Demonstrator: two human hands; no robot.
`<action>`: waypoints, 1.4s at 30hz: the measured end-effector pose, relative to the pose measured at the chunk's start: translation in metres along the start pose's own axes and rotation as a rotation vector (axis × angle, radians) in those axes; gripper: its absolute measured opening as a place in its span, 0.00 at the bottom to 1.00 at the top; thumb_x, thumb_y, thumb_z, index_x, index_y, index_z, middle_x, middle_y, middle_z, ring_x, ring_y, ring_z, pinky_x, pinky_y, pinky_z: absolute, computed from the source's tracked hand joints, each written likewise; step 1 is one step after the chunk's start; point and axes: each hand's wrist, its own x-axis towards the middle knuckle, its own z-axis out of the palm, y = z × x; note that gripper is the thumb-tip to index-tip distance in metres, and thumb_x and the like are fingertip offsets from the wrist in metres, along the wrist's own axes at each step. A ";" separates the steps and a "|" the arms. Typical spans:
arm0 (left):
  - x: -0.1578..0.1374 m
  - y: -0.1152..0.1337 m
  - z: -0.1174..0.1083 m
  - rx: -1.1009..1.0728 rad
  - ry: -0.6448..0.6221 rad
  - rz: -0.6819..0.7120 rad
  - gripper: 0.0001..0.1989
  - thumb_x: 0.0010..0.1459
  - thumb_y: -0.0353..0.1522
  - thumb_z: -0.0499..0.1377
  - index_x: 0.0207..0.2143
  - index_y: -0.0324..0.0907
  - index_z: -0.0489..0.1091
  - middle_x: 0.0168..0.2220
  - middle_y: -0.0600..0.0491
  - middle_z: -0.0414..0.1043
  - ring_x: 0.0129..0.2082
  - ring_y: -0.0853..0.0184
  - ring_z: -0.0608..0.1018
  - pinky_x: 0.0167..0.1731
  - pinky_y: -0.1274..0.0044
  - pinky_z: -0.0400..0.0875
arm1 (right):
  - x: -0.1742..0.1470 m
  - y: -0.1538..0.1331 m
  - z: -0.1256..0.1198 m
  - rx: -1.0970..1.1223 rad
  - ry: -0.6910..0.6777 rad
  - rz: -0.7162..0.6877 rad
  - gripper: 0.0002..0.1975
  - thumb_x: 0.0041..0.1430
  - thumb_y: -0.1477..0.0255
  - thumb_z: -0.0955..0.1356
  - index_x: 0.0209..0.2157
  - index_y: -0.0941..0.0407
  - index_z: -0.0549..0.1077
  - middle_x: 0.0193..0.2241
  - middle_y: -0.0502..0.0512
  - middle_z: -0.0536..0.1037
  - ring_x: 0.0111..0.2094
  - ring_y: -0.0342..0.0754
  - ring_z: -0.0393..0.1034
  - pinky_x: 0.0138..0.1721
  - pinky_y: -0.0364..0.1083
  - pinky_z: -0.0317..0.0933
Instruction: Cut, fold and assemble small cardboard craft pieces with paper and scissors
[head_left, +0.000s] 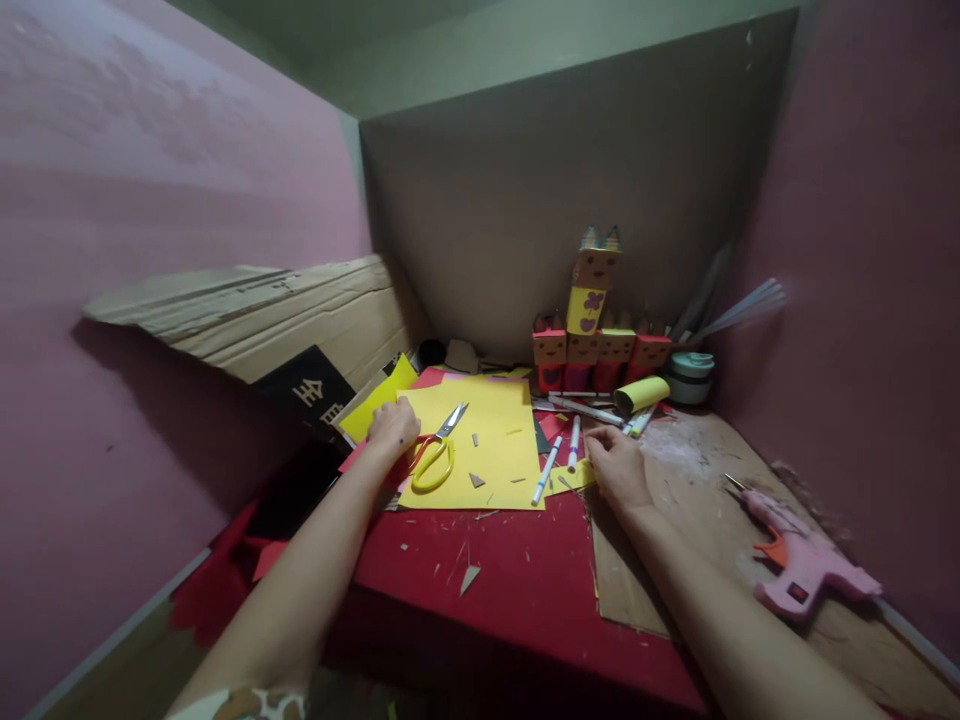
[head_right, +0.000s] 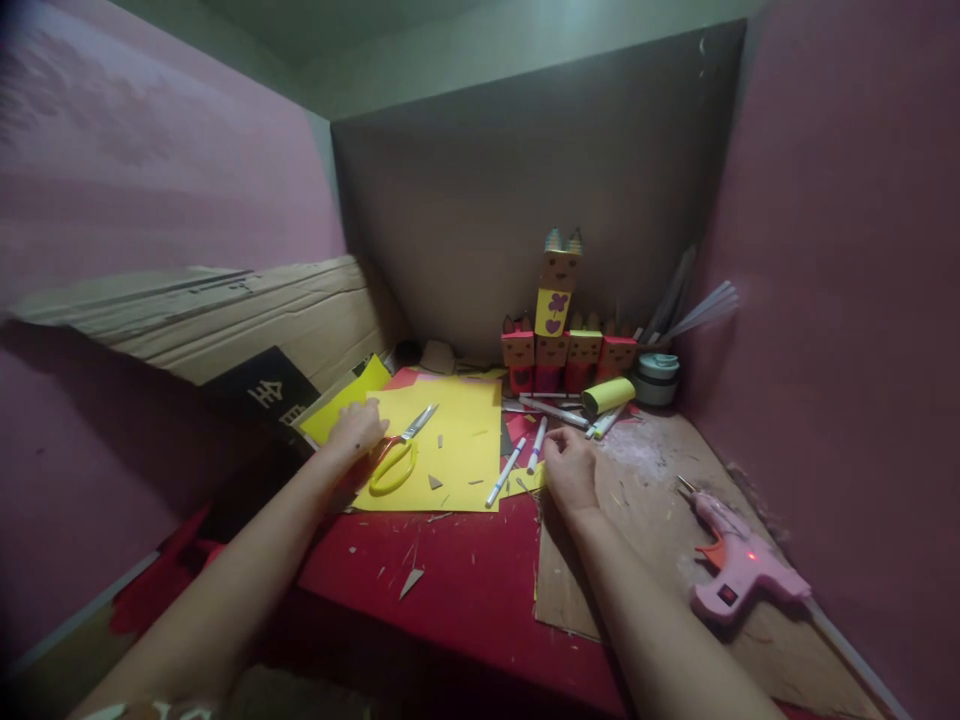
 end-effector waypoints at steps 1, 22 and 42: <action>0.003 -0.002 -0.001 -0.015 -0.002 -0.044 0.18 0.62 0.37 0.58 0.53 0.40 0.66 0.52 0.46 0.69 0.46 0.60 0.75 0.44 0.63 0.73 | 0.000 0.000 0.000 0.000 -0.002 0.002 0.12 0.44 0.64 0.63 0.26 0.57 0.73 0.24 0.57 0.75 0.28 0.52 0.69 0.32 0.48 0.61; 0.010 0.007 0.019 -0.605 -0.176 -0.008 0.18 0.62 0.37 0.57 0.53 0.40 0.66 0.51 0.46 0.69 0.45 0.60 0.75 0.43 0.63 0.73 | 0.001 0.000 0.000 -0.035 -0.014 0.014 0.13 0.44 0.64 0.62 0.26 0.57 0.73 0.24 0.57 0.76 0.28 0.53 0.69 0.33 0.49 0.60; 0.009 -0.041 -0.008 -0.084 -0.036 -0.147 0.18 0.61 0.37 0.58 0.52 0.40 0.66 0.51 0.46 0.69 0.46 0.60 0.75 0.43 0.63 0.73 | -0.001 -0.001 0.000 -0.026 -0.026 0.010 0.12 0.45 0.64 0.62 0.26 0.57 0.72 0.25 0.57 0.76 0.28 0.52 0.69 0.32 0.49 0.60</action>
